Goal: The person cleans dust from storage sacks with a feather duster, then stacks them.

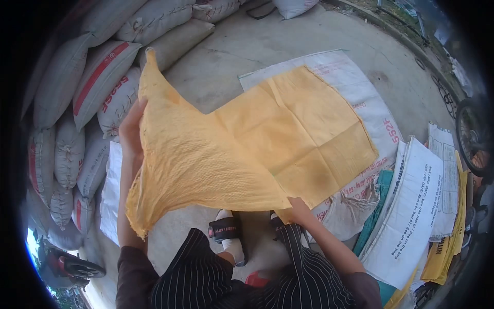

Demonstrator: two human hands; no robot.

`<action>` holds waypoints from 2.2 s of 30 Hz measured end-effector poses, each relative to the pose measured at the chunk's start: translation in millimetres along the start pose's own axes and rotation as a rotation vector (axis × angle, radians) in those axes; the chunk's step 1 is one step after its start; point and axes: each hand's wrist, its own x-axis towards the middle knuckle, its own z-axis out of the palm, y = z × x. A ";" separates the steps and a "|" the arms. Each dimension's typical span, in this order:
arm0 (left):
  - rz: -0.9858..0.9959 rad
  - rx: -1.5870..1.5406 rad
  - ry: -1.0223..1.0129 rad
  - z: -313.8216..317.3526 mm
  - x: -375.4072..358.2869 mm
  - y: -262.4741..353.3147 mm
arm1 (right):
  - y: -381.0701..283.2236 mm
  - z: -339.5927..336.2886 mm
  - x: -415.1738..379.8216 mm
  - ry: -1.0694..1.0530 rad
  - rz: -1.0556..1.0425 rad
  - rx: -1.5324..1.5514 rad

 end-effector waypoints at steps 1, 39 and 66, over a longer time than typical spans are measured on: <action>0.027 0.043 -0.085 24.4 15.6 0.2 | -5.6 6.0 8.1 -0.052 -0.014 0.137; -0.659 0.730 0.602 -84.2 -58.5 -351.1 | -6.0 -176.5 -38.3 1.153 0.273 -0.060; -0.633 0.415 0.398 -140.5 -93.2 -317.2 | 8.8 -154.3 133.0 0.777 0.295 -0.393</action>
